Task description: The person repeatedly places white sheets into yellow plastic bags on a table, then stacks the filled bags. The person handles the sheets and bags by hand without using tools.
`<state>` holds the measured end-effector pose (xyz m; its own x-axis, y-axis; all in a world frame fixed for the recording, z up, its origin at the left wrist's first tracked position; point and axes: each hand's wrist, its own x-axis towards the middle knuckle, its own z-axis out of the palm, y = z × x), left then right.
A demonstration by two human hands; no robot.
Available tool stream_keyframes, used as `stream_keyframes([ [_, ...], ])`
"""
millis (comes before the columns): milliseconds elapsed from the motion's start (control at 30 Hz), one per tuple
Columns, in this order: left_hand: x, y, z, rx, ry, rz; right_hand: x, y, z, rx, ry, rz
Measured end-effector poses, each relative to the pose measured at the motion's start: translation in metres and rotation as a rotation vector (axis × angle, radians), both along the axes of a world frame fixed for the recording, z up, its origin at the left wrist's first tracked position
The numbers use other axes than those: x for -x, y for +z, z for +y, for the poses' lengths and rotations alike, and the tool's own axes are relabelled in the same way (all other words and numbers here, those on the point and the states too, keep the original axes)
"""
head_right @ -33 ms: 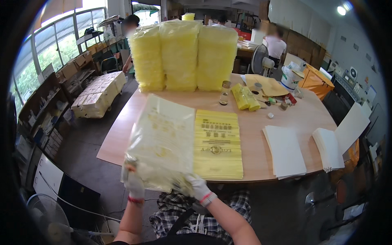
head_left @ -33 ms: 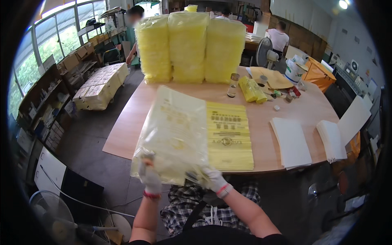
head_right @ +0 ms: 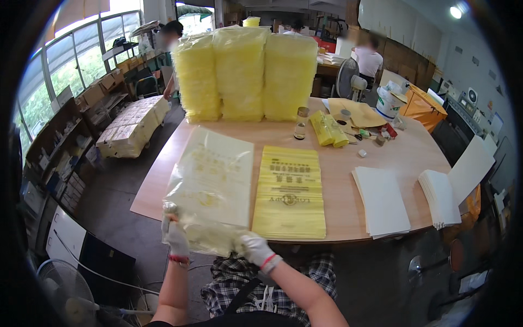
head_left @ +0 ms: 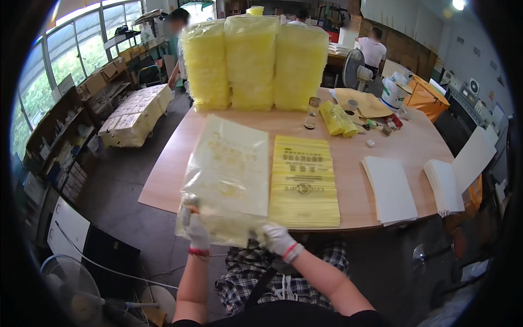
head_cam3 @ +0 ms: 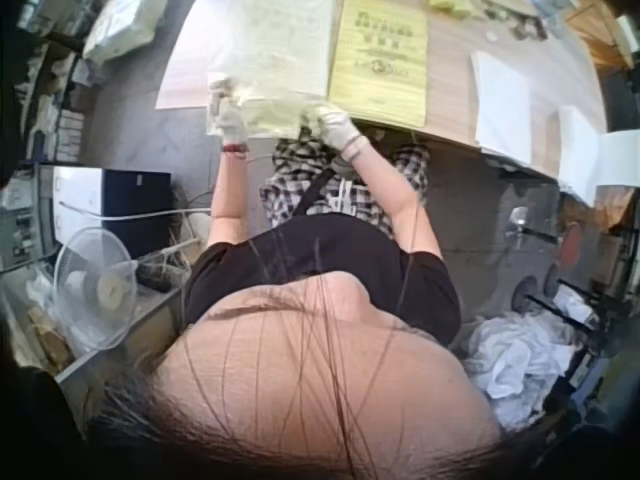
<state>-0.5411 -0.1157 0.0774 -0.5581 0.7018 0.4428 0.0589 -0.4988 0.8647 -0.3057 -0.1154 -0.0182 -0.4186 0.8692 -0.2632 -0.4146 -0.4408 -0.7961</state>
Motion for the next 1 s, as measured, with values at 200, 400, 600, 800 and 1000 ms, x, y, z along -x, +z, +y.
stream_keyframes([
  [200, 0.129, -0.113, 0.014, 0.591, -0.106, -0.472, 0.067, -0.023, 0.0, -0.05, 0.085, -0.577],
  [400, 0.116, -0.046, 0.007, 0.291, 0.278, 0.359, 0.017, -0.006, 0.048, -0.176, -0.334, -0.458],
  [600, 0.112, -0.01, 0.116, 1.027, 0.067, 0.806, 0.039, -0.029, 0.195, -0.356, -0.141, -1.097],
  [800, 0.11, -0.011, 0.135, 1.328, -0.123, 0.899, 0.098, -0.025, 0.199, -0.279, -0.287, -1.186],
  [1000, 0.172, -0.081, 0.15, 1.143, -0.24, 0.392, 0.092, -0.005, 0.176, -0.301, -0.298, -0.747],
])
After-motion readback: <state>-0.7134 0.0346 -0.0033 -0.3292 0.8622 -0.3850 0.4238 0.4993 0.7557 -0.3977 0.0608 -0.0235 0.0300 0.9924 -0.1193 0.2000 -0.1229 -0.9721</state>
